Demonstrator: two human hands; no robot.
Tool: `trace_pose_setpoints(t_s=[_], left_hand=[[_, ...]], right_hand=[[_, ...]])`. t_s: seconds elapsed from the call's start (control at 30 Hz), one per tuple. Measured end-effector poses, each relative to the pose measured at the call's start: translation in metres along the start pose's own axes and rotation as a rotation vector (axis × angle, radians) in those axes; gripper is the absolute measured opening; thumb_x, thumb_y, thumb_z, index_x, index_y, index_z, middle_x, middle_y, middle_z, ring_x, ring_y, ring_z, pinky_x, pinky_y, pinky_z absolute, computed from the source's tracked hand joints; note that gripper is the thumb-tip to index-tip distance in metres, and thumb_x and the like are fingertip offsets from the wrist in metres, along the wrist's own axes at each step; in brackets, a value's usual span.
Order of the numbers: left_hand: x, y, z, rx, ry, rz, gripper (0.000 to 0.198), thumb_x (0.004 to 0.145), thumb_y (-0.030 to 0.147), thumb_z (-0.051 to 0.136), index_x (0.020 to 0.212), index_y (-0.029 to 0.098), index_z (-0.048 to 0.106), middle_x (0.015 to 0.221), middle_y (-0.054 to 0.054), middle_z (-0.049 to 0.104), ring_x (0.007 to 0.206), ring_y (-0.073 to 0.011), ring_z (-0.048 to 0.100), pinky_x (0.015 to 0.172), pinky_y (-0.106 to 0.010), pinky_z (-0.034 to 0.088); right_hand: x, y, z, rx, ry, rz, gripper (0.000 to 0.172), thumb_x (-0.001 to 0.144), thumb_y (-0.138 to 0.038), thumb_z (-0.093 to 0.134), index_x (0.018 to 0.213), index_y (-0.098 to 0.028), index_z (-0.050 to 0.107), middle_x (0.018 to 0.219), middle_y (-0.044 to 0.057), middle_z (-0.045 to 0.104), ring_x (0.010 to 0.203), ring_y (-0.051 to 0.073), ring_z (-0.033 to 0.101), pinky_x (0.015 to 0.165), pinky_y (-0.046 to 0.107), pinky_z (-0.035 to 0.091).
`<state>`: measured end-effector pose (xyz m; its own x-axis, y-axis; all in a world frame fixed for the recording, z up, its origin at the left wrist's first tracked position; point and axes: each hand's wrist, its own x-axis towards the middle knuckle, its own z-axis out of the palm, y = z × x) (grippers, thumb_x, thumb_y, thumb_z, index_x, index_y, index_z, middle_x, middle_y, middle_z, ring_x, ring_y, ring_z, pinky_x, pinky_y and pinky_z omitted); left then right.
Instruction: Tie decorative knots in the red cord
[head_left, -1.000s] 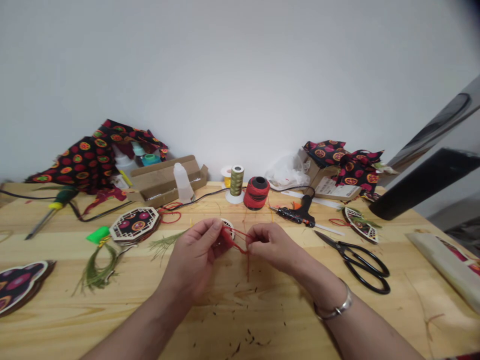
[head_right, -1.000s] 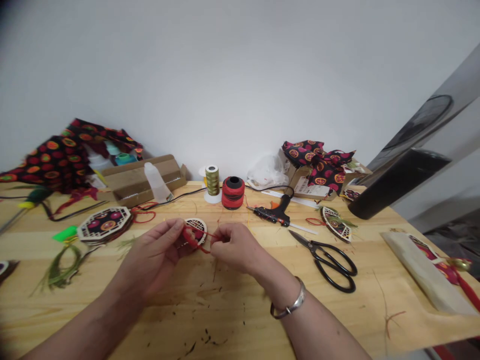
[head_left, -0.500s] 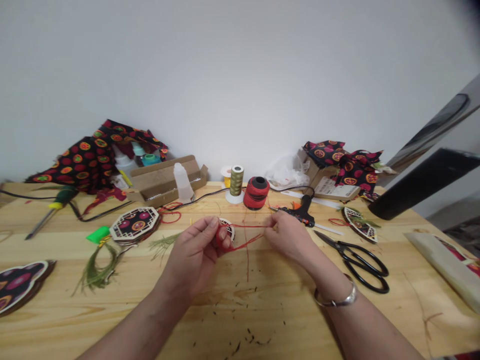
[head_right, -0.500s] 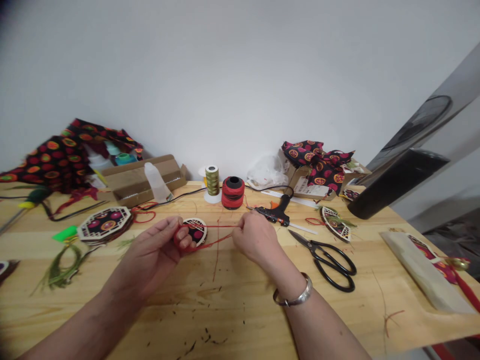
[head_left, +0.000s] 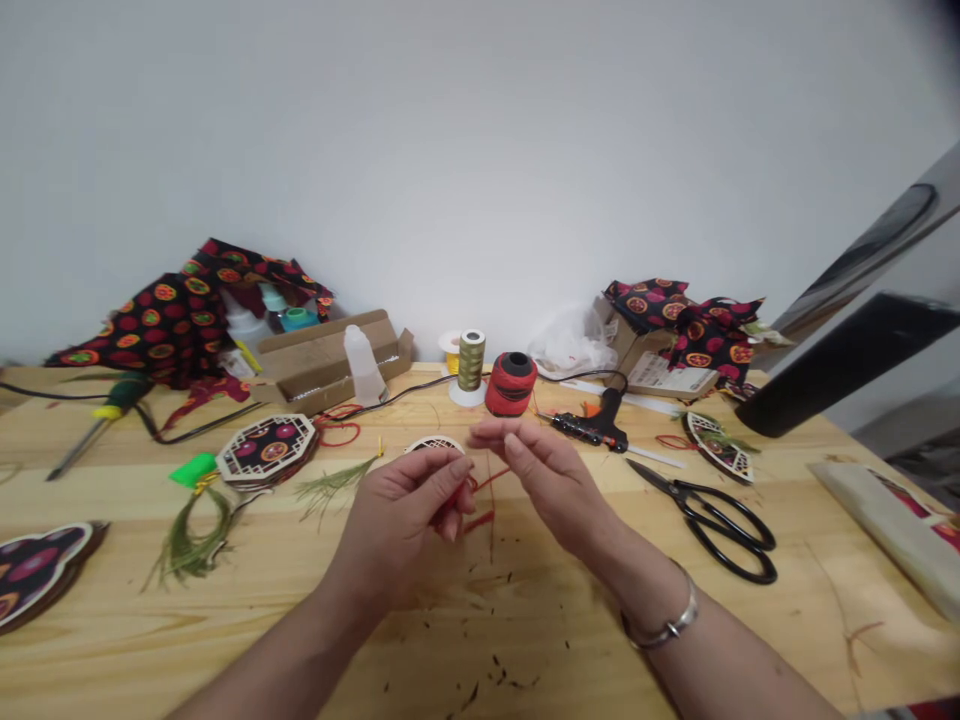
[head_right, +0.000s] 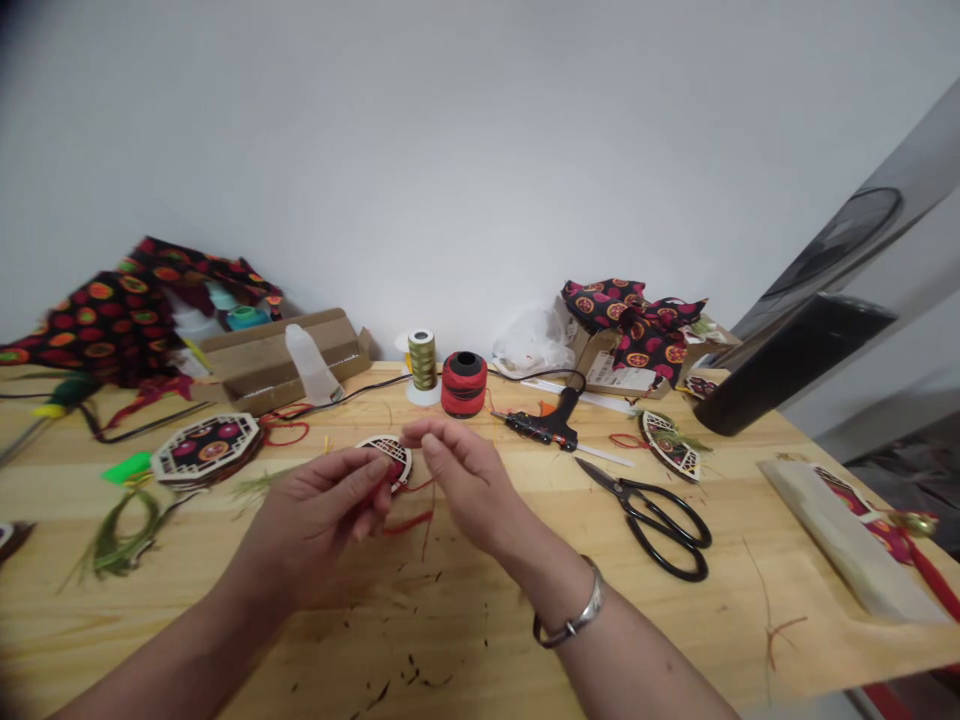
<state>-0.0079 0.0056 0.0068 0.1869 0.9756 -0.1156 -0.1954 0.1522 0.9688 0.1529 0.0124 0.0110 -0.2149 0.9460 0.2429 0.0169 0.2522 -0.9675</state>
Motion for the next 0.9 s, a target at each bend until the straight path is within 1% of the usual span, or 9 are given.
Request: trace_pose_setpoints(t_s=[0.1, 0.17, 0.23, 0.3, 0.4, 0.5, 0.7, 0.83, 0.9], left_hand=[[-0.0017, 0.0018, 0.003, 0.045, 0.014, -0.007, 0.015, 0.074, 0.029, 0.065, 0.076, 0.014, 0.066, 0.051, 0.001, 0.061, 0.037, -0.0047, 0.046, 0.038, -0.015, 0.034], [-0.0026, 0.0033, 0.0044, 0.047, 0.016, -0.01, 0.016, 0.074, 0.03, 0.065, 0.077, 0.014, 0.067, 0.049, 0.0, 0.062, 0.036, -0.0052, 0.046, 0.037, -0.016, 0.035], [-0.0033, 0.0045, 0.005, 0.038, 0.016, -0.01, 0.017, 0.074, 0.03, 0.064, 0.077, 0.014, 0.068, 0.049, 0.0, 0.062, 0.035, -0.0055, 0.047, 0.037, -0.016, 0.035], [-0.0039, 0.005, 0.005, 0.027, 0.021, -0.011, 0.016, 0.074, 0.03, 0.064, 0.075, 0.014, 0.068, 0.05, 0.0, 0.062, 0.036, -0.0057, 0.047, 0.037, -0.015, 0.036], [-0.0042, 0.0048, 0.0049, 0.001, 0.031, -0.016, 0.016, 0.072, 0.029, 0.065, 0.074, 0.014, 0.068, 0.051, -0.001, 0.062, 0.038, -0.0071, 0.049, 0.037, -0.016, 0.039], [-0.0038, 0.0039, 0.0053, -0.012, 0.032, -0.022, 0.016, 0.071, 0.03, 0.066, 0.074, 0.014, 0.067, 0.051, -0.002, 0.063, 0.038, -0.0081, 0.05, 0.037, -0.017, 0.04], [-0.004, 0.0011, 0.0051, 0.007, -0.002, -0.015, 0.018, 0.075, 0.031, 0.062, 0.077, 0.013, 0.066, 0.056, -0.004, 0.065, 0.038, -0.0073, 0.05, 0.039, -0.017, 0.04], [-0.0042, 0.0018, 0.0041, -0.042, 0.009, -0.036, 0.024, 0.079, 0.035, 0.056, 0.09, 0.014, 0.063, 0.059, -0.004, 0.067, 0.043, -0.0108, 0.056, 0.044, -0.021, 0.043], [-0.0042, 0.0028, 0.004, -0.069, 0.021, -0.075, 0.026, 0.08, 0.036, 0.054, 0.091, 0.014, 0.063, 0.062, -0.005, 0.068, 0.047, -0.0129, 0.059, 0.047, -0.022, 0.044]], right_hand=[[-0.0018, -0.0027, 0.0074, 0.096, -0.139, 0.035, 0.027, 0.088, -0.035, 0.043, 0.1, -0.017, 0.06, 0.087, 0.004, 0.063, 0.083, 0.015, 0.057, 0.08, 0.031, 0.044], [-0.0012, -0.0047, 0.0084, 0.121, -0.247, 0.039, 0.03, 0.088, -0.037, 0.042, 0.086, -0.015, 0.062, 0.073, 0.002, 0.059, 0.072, 0.013, 0.055, 0.073, 0.029, 0.044], [-0.0002, -0.0066, 0.0081, 0.158, -0.299, 0.073, 0.035, 0.088, -0.038, 0.041, 0.072, -0.014, 0.06, 0.065, 0.001, 0.055, 0.064, 0.012, 0.052, 0.066, 0.027, 0.043], [0.0005, -0.0077, 0.0076, 0.172, -0.274, 0.144, 0.033, 0.086, -0.037, 0.045, 0.066, -0.013, 0.059, 0.062, 0.001, 0.054, 0.059, 0.011, 0.049, 0.06, 0.025, 0.041], [0.0008, -0.0077, 0.0075, 0.149, -0.217, 0.255, 0.023, 0.079, -0.031, 0.055, 0.066, -0.013, 0.061, 0.06, -0.001, 0.054, 0.055, 0.009, 0.046, 0.055, 0.023, 0.037], [0.0002, -0.0053, 0.0074, 0.158, -0.198, 0.309, 0.018, 0.074, -0.029, 0.06, 0.066, -0.014, 0.062, 0.061, -0.001, 0.055, 0.054, 0.008, 0.044, 0.052, 0.021, 0.034], [-0.0005, -0.0023, 0.0072, 0.159, -0.14, 0.346, 0.02, 0.071, -0.032, 0.063, 0.065, -0.013, 0.064, 0.056, -0.003, 0.055, 0.049, 0.006, 0.039, 0.046, 0.02, 0.027], [0.0008, -0.0043, 0.0068, 0.184, -0.09, 0.372, 0.02, 0.07, -0.032, 0.064, 0.065, -0.013, 0.064, 0.056, -0.002, 0.056, 0.047, 0.005, 0.039, 0.045, 0.02, 0.027], [0.0017, -0.0046, 0.0064, 0.211, -0.056, 0.383, 0.02, 0.07, -0.032, 0.064, 0.065, -0.013, 0.065, 0.056, -0.002, 0.057, 0.046, 0.005, 0.039, 0.045, 0.02, 0.027]])
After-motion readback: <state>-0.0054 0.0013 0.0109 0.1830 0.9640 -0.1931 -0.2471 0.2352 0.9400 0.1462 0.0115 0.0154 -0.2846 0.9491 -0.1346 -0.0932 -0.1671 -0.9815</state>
